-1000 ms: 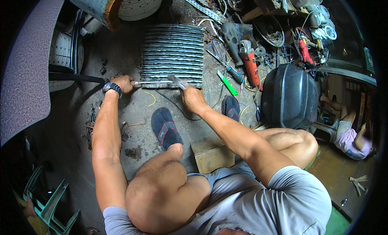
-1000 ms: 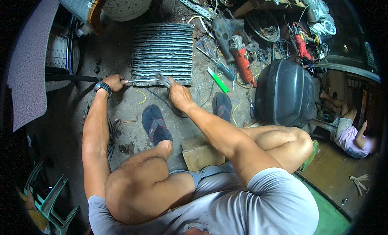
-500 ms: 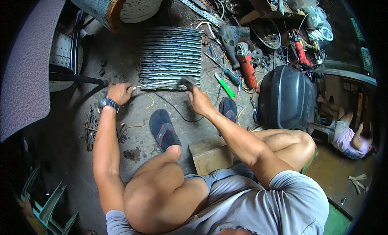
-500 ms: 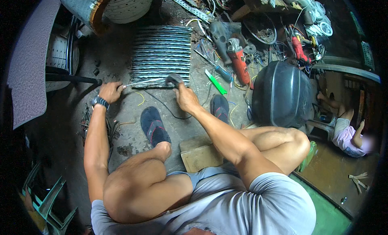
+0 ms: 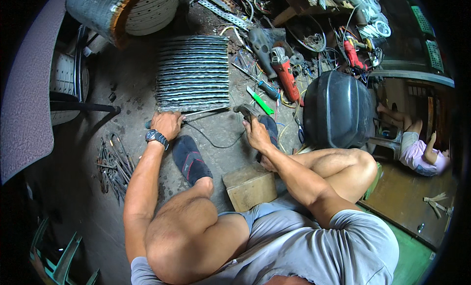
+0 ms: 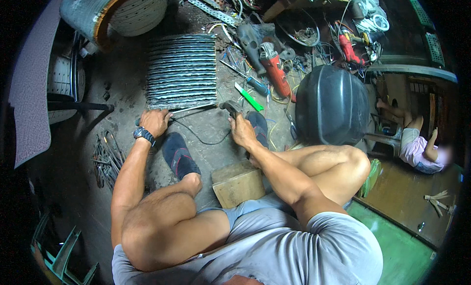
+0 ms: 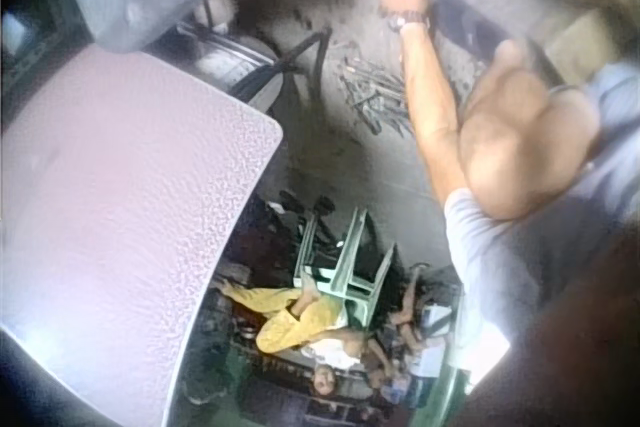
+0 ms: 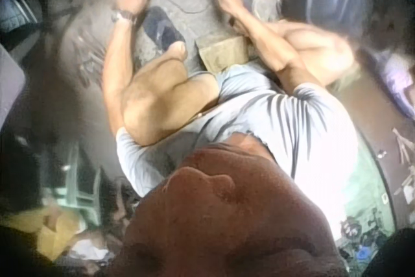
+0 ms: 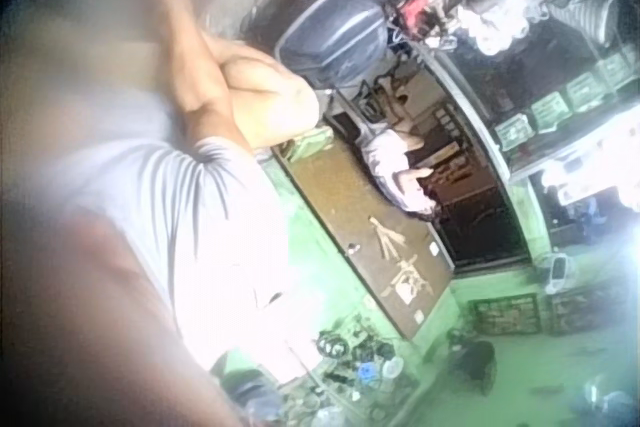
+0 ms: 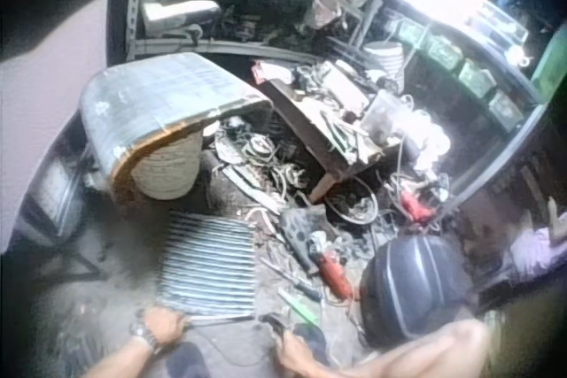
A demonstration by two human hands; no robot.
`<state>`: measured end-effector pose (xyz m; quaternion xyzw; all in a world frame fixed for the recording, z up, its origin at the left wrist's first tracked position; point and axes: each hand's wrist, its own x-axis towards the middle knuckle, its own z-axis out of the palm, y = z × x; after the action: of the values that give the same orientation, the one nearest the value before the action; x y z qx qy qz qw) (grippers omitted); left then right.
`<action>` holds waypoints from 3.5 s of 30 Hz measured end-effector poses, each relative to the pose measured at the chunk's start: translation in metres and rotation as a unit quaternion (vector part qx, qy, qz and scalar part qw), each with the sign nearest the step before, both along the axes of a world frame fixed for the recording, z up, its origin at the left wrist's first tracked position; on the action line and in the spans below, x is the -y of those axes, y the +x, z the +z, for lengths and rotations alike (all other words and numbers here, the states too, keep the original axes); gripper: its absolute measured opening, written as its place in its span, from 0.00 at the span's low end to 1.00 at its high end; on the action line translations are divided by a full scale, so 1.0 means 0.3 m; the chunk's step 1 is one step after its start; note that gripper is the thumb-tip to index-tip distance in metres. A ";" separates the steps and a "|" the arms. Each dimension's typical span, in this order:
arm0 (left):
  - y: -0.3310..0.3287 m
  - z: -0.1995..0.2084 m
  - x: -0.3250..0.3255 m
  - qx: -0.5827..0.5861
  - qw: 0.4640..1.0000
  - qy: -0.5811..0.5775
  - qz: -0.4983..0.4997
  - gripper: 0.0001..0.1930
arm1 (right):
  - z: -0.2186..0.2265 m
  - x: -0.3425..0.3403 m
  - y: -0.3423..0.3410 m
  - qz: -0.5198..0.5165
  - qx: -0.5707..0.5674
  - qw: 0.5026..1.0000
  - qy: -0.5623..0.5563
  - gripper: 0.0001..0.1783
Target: The person works on an appliance radiator by using a hammer and a pair of pliers to straighten or adjust the metal fins and frame, and then uses a utility knife to scrape or clean around the connector wires.
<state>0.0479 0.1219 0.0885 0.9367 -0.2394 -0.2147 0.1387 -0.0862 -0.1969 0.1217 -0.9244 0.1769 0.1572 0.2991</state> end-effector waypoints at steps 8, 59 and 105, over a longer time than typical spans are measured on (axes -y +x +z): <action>-0.004 -0.014 -0.019 -0.026 0.999 0.028 0.020 0.18 | 0.017 -0.087 0.085 0.024 0.157 0.987 0.035 0.21; -0.012 0.004 0.070 -0.044 0.999 0.005 0.010 0.19 | -0.162 -0.071 -0.008 -0.017 0.167 0.986 0.008 0.17; 0.070 0.009 -0.083 -0.033 0.998 0.051 -0.004 0.20 | -0.156 -0.171 0.067 0.101 0.014 0.995 0.001 0.17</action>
<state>0.0688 0.1467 0.0910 0.9340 -0.2267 -0.2580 0.0980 -0.0660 -0.1456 0.0749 -0.9394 0.0787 0.1738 0.2848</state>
